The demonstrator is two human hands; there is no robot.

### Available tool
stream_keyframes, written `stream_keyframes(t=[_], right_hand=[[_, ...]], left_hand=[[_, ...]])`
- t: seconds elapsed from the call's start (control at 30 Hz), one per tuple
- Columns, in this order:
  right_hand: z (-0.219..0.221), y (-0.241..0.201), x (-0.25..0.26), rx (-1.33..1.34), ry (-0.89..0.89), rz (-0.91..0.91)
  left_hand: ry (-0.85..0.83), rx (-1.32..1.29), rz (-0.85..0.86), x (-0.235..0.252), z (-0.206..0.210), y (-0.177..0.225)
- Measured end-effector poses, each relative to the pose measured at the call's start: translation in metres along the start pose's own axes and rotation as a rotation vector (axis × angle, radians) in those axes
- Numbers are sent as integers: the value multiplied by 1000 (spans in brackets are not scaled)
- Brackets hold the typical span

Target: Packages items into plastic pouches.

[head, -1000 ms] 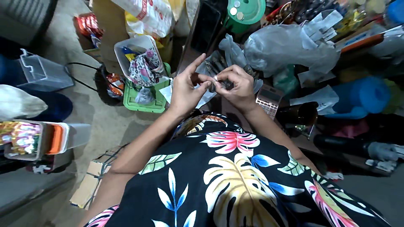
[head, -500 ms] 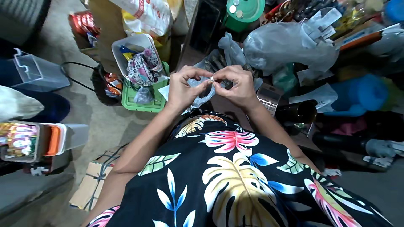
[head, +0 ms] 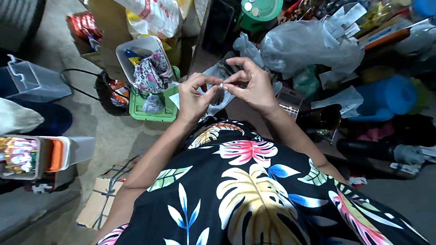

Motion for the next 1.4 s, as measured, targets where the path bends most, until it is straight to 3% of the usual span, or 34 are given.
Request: stream_keyframes(t=[0.4,0.57,0.9,1.0,1.1,1.2,1.4], right_hand=[[15,-18,10,-338,-91,-334],[13,-33,10,-350,-79,-497],[10,-65,14,-302,25,-620],[6,-53,22,-110,56,-546],[9,-8,25,71,-74,-264],[30,53,14,84,-230,48],[50,98,-2,53,-274,277]], left_hand=[[-174,-573,-94,5,22,-9],[-141,-563,-78,10,21,-5],[-141,-613,-104,18,17,9],[-137,-663,-173,21,11,9],[-60,-691,-300,23,2,-1],[28,-707,-387,22,-2,-14],[83,-642,-565,17,-3,-66]])
Point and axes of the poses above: each hand's wrist, its own x-axis towards the middle knuckle, its own z-axis out of the palm, y = z × x, the point moved 7 cm from there along x, towards the middle knuckle, and after that the axes turned 15 degrees about x, right-handed, at the moved point
